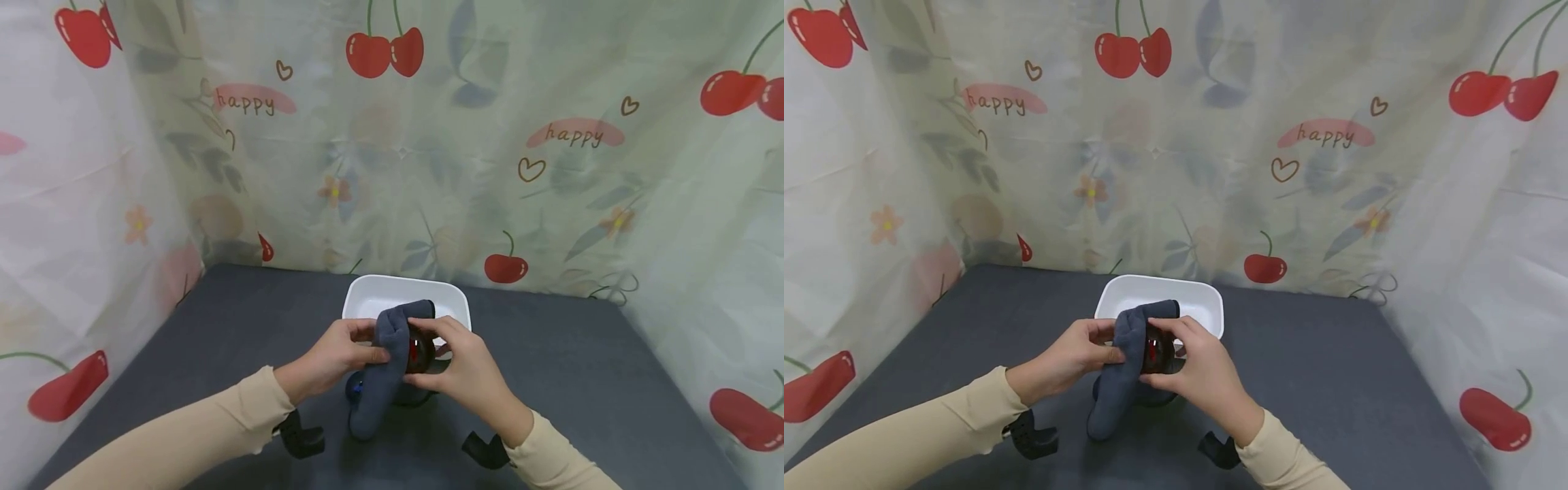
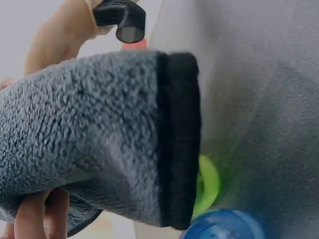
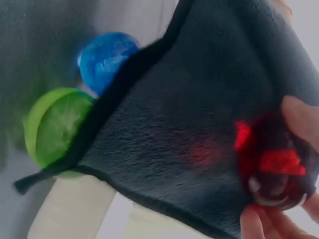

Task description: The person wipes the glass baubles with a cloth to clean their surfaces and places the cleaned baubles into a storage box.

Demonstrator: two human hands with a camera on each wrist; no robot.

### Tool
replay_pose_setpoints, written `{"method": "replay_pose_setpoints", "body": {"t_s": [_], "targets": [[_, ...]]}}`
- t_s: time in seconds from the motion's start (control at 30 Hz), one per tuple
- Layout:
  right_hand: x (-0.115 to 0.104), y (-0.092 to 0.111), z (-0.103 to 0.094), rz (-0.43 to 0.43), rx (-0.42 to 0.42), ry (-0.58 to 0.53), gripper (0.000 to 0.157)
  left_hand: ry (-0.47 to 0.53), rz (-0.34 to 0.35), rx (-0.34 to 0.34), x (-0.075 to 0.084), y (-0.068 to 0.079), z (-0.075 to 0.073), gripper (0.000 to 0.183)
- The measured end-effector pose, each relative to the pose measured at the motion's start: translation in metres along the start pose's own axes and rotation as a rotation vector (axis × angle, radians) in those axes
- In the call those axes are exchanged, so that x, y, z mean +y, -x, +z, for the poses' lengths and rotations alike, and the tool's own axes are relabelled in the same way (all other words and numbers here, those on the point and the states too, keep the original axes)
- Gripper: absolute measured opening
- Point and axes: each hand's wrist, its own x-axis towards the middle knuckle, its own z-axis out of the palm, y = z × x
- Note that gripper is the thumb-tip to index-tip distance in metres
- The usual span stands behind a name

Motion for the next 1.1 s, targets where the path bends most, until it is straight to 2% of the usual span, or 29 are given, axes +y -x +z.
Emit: {"method": "replay_pose_setpoints", "body": {"t_s": [0.1, 0.2, 0.33, 0.43, 0.5, 0.6, 0.77, 0.83, 0.9, 0.97, 1.1], "targets": [[0.002, 0.001, 0.001, -0.023, -0.014, -0.037, 0.069, -0.016, -0.017, -0.004, -0.002, 0.001, 0.0, 0.053], [0.007, 0.002, 0.004, -0.023, -0.028, -0.173, 0.066, -0.015, -0.03, -0.01, -0.003, 0.001, -0.001, 0.054], [0.015, 0.005, 0.003, 0.02, -0.065, -0.381, 0.065, -0.006, -0.018, -0.019, -0.003, 0.003, -0.003, 0.051], [0.017, 0.006, 0.001, 0.047, -0.082, -0.525, 0.066, 0.027, -0.002, -0.035, -0.001, 0.004, -0.004, 0.046], [0.018, 0.005, 0.0, 0.026, -0.085, -0.586, 0.067, 0.061, 0.003, -0.061, 0.001, 0.004, -0.005, 0.043], [0.017, 0.003, 0.0, -0.032, -0.069, -0.558, 0.068, 0.106, -0.008, -0.104, 0.003, 0.003, -0.006, 0.042], [0.014, 0.001, 0.001, -0.145, -0.025, -0.254, 0.07, 0.1, -0.022, -0.122, 0.004, 0.004, -0.006, 0.048], [0.013, 0.001, 0.0, -0.18, -0.033, -0.19, 0.069, 0.076, -0.02, -0.108, 0.003, 0.005, -0.007, 0.048], [0.012, 0.001, -0.001, -0.18, -0.054, -0.219, 0.068, 0.062, -0.019, -0.087, 0.001, 0.005, -0.007, 0.045], [0.013, 0.002, -0.001, -0.153, -0.061, -0.297, 0.066, 0.072, -0.015, -0.058, 0.0, 0.005, -0.006, 0.04], [0.014, 0.003, 0.002, -0.078, -0.012, -0.497, 0.067, 0.123, 0.012, -0.024, 0.001, 0.003, -0.002, 0.04]]}}
